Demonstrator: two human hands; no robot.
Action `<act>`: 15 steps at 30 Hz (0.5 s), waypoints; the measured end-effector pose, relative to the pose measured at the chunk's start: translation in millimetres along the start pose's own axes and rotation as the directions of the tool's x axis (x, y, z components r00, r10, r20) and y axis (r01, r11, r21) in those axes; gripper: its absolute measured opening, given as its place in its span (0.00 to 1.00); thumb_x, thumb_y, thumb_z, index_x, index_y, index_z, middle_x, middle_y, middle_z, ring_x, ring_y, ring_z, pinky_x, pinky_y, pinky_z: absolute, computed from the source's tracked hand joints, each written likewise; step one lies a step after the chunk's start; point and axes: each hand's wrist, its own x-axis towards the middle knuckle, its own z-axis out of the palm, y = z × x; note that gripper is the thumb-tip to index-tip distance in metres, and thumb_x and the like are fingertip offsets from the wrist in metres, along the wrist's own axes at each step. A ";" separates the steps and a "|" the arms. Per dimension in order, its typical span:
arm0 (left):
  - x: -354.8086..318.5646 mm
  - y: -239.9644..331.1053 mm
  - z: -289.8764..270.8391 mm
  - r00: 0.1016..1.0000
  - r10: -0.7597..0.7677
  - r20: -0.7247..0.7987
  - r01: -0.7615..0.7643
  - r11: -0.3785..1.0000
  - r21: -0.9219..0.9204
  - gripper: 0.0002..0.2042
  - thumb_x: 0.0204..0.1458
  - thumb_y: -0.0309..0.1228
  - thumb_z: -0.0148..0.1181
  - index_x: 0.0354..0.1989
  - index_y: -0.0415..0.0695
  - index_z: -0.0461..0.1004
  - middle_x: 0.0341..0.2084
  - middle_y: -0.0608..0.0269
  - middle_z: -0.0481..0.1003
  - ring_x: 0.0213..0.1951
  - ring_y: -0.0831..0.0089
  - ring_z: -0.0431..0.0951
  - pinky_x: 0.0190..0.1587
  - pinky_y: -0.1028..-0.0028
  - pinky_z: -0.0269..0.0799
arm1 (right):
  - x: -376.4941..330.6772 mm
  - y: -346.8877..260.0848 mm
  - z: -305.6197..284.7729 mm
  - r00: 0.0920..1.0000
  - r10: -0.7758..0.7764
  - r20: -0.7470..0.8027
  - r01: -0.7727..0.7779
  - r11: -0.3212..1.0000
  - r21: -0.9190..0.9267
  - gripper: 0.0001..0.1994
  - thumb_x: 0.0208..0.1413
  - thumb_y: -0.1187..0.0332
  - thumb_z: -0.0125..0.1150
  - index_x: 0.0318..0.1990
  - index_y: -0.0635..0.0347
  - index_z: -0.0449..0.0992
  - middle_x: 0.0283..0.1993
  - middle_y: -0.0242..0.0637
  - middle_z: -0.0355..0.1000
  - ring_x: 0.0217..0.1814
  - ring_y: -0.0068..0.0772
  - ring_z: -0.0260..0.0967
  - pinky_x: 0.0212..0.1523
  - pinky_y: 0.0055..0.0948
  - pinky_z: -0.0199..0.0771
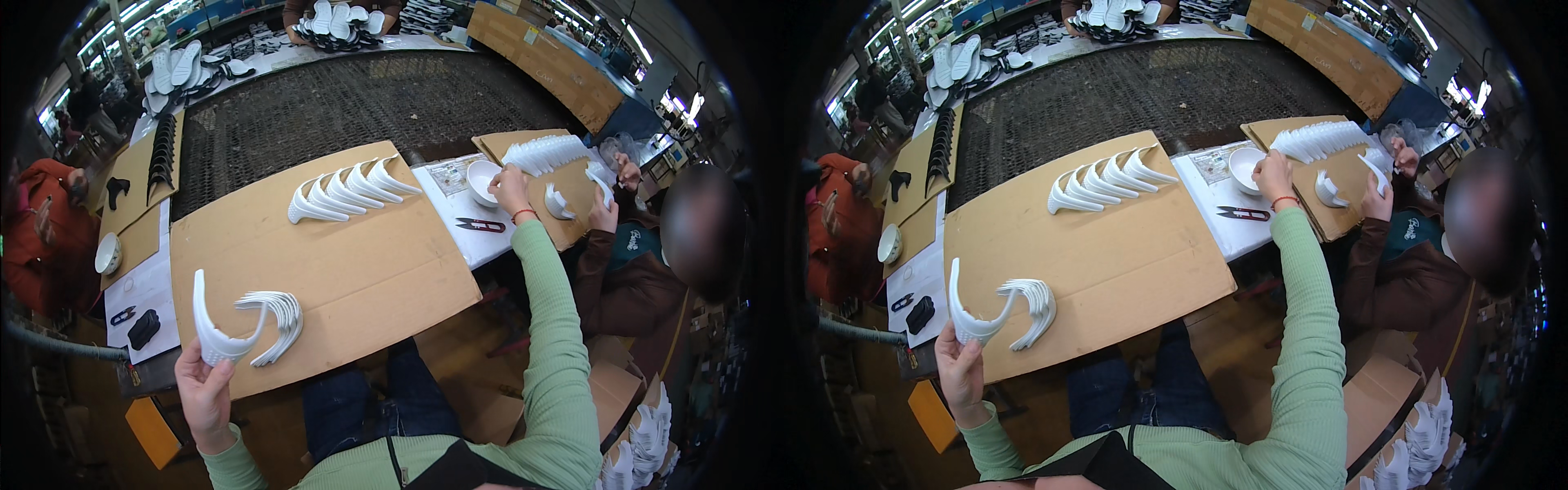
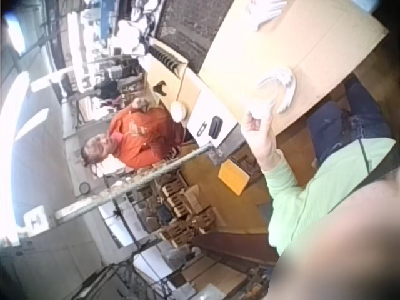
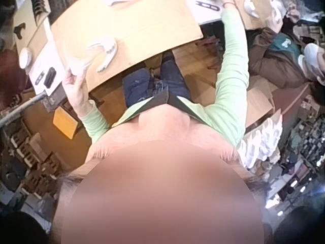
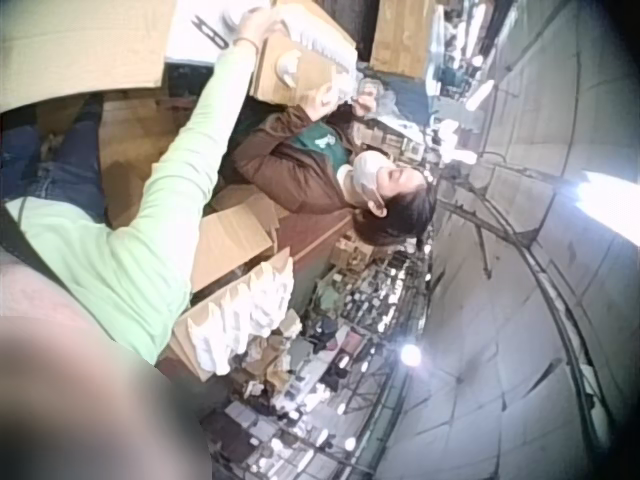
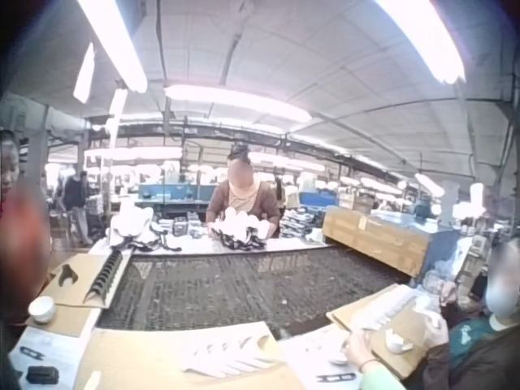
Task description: The person repeatedly picks up white plastic shoe-last-like parts, uses a small metal tool to scrape or deburr the surface, and places each finished part on a cardboard sheet. The process is repeated for multiple parts in a consistent sequence.
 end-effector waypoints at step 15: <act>-13.7 -23.0 93.6 0.879 -0.271 0.393 0.341 0.932 -0.120 0.40 0.36 0.18 0.67 0.62 0.29 0.56 0.49 0.53 0.70 0.48 0.70 0.73 0.50 0.73 0.71 | -89.9 -62.6 -80.8 0.888 0.383 0.254 -0.230 -0.108 0.967 0.10 0.53 0.72 0.62 0.42 0.64 0.76 0.39 0.29 0.71 0.39 0.18 0.63 0.39 0.21 0.59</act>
